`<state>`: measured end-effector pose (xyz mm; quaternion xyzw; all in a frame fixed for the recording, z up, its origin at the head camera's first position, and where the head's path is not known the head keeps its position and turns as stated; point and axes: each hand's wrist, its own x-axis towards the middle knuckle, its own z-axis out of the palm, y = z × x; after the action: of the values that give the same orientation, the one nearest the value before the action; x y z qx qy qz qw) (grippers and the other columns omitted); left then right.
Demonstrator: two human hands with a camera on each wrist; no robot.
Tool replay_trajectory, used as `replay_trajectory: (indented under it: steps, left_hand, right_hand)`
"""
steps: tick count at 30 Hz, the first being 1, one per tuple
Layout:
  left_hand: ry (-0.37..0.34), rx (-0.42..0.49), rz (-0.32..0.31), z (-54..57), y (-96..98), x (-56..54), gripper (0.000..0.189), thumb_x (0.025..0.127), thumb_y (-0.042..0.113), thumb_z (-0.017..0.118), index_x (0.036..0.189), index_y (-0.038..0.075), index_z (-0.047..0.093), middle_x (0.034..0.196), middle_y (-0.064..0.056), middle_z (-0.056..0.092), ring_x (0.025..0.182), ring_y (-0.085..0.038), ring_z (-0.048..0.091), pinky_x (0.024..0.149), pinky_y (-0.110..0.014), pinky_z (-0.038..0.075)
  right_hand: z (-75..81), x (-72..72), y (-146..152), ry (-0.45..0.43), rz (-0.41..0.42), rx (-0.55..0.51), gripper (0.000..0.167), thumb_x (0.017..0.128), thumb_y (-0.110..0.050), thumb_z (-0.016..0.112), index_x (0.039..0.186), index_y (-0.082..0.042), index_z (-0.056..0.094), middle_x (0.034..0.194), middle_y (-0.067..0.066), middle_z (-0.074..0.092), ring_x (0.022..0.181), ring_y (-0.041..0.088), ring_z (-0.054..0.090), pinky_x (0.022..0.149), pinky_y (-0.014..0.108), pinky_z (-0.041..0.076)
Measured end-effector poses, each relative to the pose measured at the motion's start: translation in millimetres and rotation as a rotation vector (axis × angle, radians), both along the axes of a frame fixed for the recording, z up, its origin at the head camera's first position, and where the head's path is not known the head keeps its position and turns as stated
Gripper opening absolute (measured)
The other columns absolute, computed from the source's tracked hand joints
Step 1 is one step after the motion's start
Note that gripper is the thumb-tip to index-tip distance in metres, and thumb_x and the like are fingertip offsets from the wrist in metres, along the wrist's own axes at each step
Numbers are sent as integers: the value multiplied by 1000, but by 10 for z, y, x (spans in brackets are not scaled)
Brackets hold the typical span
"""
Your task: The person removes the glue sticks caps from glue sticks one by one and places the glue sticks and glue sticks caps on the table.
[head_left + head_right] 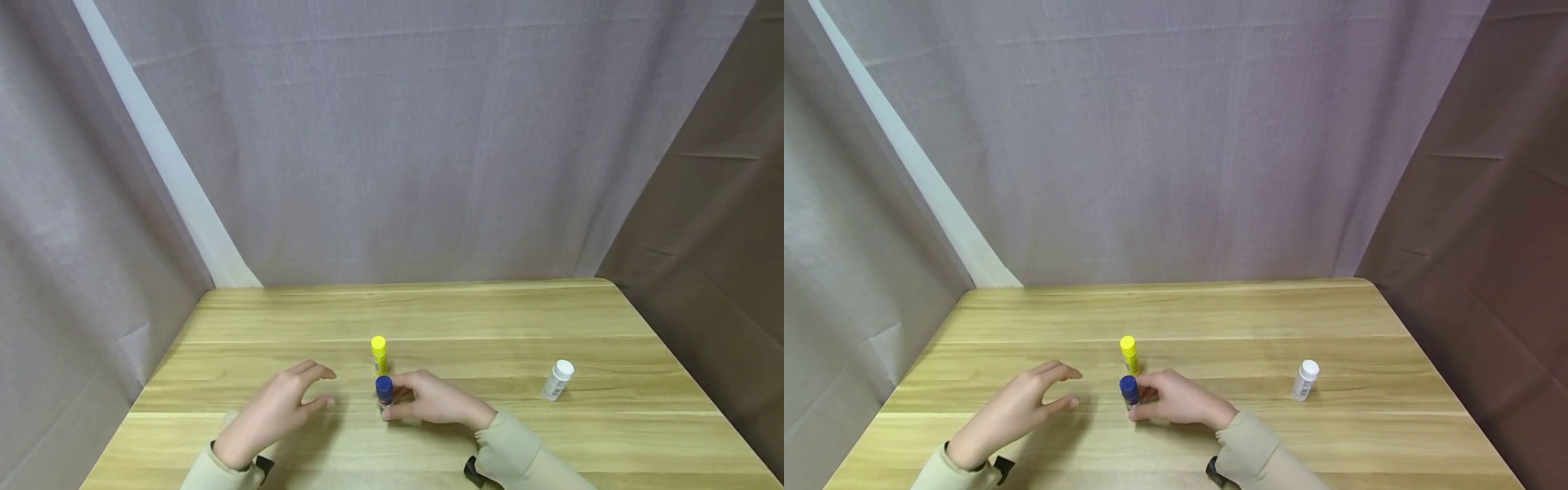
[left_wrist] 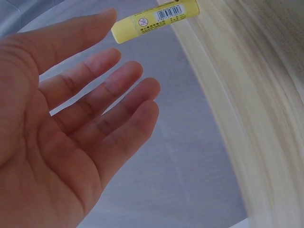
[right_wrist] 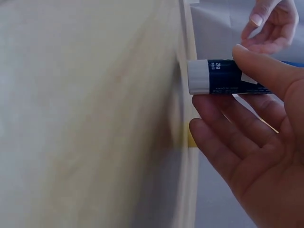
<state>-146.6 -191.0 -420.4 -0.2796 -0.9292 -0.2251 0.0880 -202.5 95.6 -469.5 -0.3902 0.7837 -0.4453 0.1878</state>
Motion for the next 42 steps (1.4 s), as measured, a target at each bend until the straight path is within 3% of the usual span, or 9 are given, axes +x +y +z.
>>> replay_trajectory:
  steps: [6, 13, 18, 22, 26, 42]
  left_hand:
    - [-2, -3, 10, 11, 10, -3, 33, 86, 17, 81, 116, 11, 69, 111, 2, 69, 103, -21, 68, 88, -41, 57]
    - [11, -3, 20, 30, 21, -2, 32, 86, 17, 81, 116, 11, 69, 111, 2, 69, 103, -22, 68, 88, -42, 57]
    - [14, -12, 12, 33, 24, -9, 32, 87, 17, 79, 116, 12, 69, 112, 1, 69, 104, -23, 68, 89, -42, 57]
    - [7, -11, 7, 37, 37, -14, 32, 87, 17, 79, 117, 11, 68, 112, 0, 70, 104, -24, 68, 89, -43, 57]
    - [2, -11, 0, 43, 59, -17, 31, 88, 17, 79, 116, 10, 69, 112, 0, 70, 104, -23, 68, 89, -42, 57]
    - [20, -7, -60, 151, 229, -7, 31, 90, 22, 78, 118, 13, 68, 115, 3, 68, 105, -17, 67, 89, -38, 57]
  right_hand:
    - [70, -31, 45, 28, -54, -12, 31, 90, -20, 78, 115, -3, 70, 107, -2, 73, 100, 11, 68, 93, 30, 55]
    - [134, -36, 99, 7, -80, -43, 34, 94, -26, 74, 121, -5, 69, 104, -10, 71, 98, 10, 67, 91, 29, 54]
    - [147, -22, 110, 10, -85, -55, 36, 93, -25, 75, 120, -3, 69, 108, 0, 73, 98, 10, 67, 92, 32, 55]
    - [153, -6, 118, 10, -82, -62, 35, 91, -22, 77, 119, -2, 70, 114, 11, 72, 100, 11, 68, 94, 37, 55]
    - [163, 5, 128, 20, -77, -62, 34, 92, -23, 76, 119, -2, 71, 117, 14, 71, 101, 12, 68, 95, 38, 55]
    - [166, 67, 87, 41, -20, -35, 31, 91, -20, 76, 117, -3, 70, 110, 3, 73, 102, 7, 67, 97, 31, 53]
